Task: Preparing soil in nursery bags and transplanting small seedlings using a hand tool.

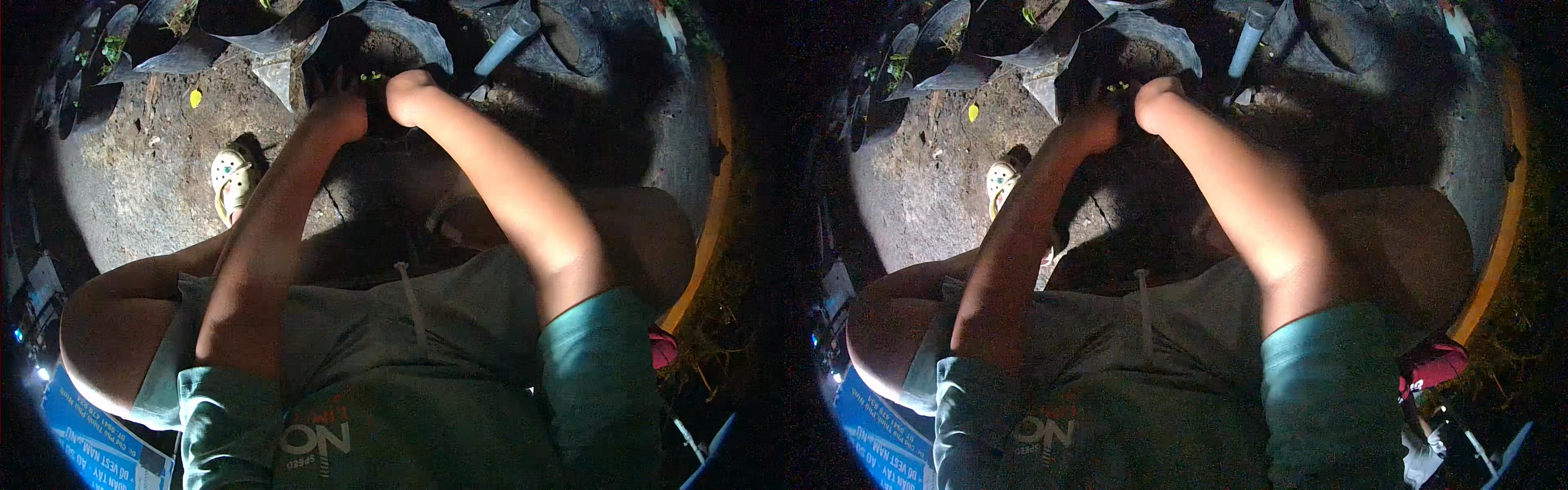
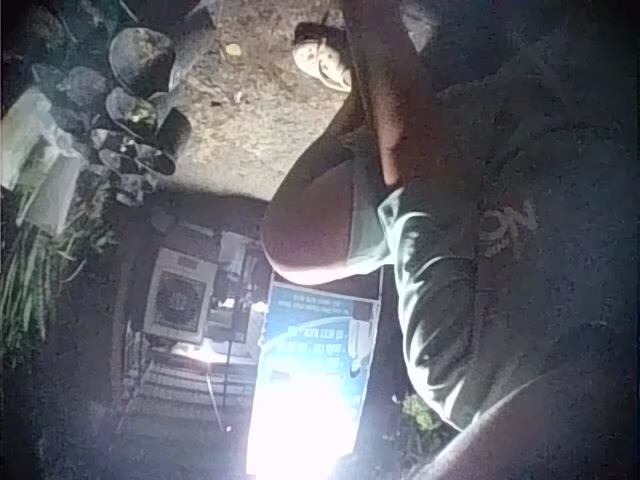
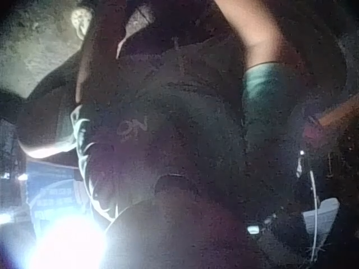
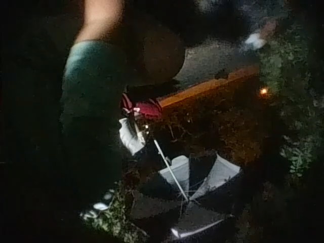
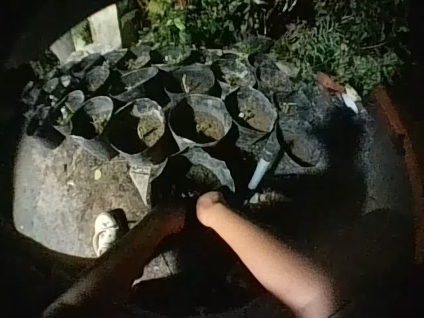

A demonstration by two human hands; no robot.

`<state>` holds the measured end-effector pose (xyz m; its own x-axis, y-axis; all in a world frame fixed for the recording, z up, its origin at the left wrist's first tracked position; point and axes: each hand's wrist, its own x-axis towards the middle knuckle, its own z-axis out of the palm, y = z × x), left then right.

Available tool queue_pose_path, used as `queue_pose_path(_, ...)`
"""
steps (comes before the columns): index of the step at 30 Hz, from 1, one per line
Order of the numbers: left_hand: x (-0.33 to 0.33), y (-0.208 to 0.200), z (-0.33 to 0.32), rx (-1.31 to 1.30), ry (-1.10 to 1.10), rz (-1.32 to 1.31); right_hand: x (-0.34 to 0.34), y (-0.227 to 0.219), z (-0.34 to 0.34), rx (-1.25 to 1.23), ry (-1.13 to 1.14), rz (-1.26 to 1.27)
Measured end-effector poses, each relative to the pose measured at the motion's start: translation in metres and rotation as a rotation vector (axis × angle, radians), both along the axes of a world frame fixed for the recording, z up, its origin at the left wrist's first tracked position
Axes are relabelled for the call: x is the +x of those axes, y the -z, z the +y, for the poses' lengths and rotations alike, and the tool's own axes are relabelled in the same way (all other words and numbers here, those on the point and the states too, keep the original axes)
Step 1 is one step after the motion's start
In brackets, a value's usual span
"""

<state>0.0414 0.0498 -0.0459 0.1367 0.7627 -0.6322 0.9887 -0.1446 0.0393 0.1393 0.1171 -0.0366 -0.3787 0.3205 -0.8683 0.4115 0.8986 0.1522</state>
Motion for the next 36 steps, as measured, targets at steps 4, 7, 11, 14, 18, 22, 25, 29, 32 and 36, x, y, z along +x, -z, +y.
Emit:
queue_pose_path(4,0.0,-0.002,-0.005,0.106,-0.108,-0.095,-0.004,0.019,-0.001,0.025,-0.105,-0.163)
queue_pose_path(7,0.001,-0.004,-0.005,0.133,-0.058,-0.05,-0.005,0.021,0.0,0.035,-0.059,-0.067)
queue_pose_path(11,0.001,-0.005,-0.005,0.17,-0.093,-0.109,-0.014,0.01,-0.001,-0.063,-0.186,-0.164)
queue_pose_path(14,0.0,-0.004,-0.004,0.144,-0.021,-0.004,-0.02,0.012,-0.003,-0.051,-0.22,-0.275)
queue_pose_path(18,-0.004,-0.003,-0.001,0.189,-0.031,-0.088,-0.017,0.045,-0.003,-0.032,-0.054,-0.32)
queue_pose_path(22,0.0,-0.004,-0.001,0.103,0.016,-0.025,-0.018,0.069,-0.003,0.075,-0.236,-0.471)
queue_pose_path(25,0.002,-0.004,-0.003,0.137,0.035,0.035,-0.018,0.054,0.003,0.02,0.018,-0.258)
queue_pose_path(29,0.005,-0.006,-0.004,0.174,-0.051,-0.025,-0.011,0.014,0.004,0.061,-0.199,-0.077)
queue_pose_path(32,0.01,-0.012,0.0,0.067,-0.043,0.044,-0.005,0.005,0.0,0.004,-0.226,-0.075)
queue_pose_path(36,0.012,-0.025,-0.002,0.027,-0.082,-0.001,-0.002,0.017,-0.007,0.009,-0.206,-0.134)
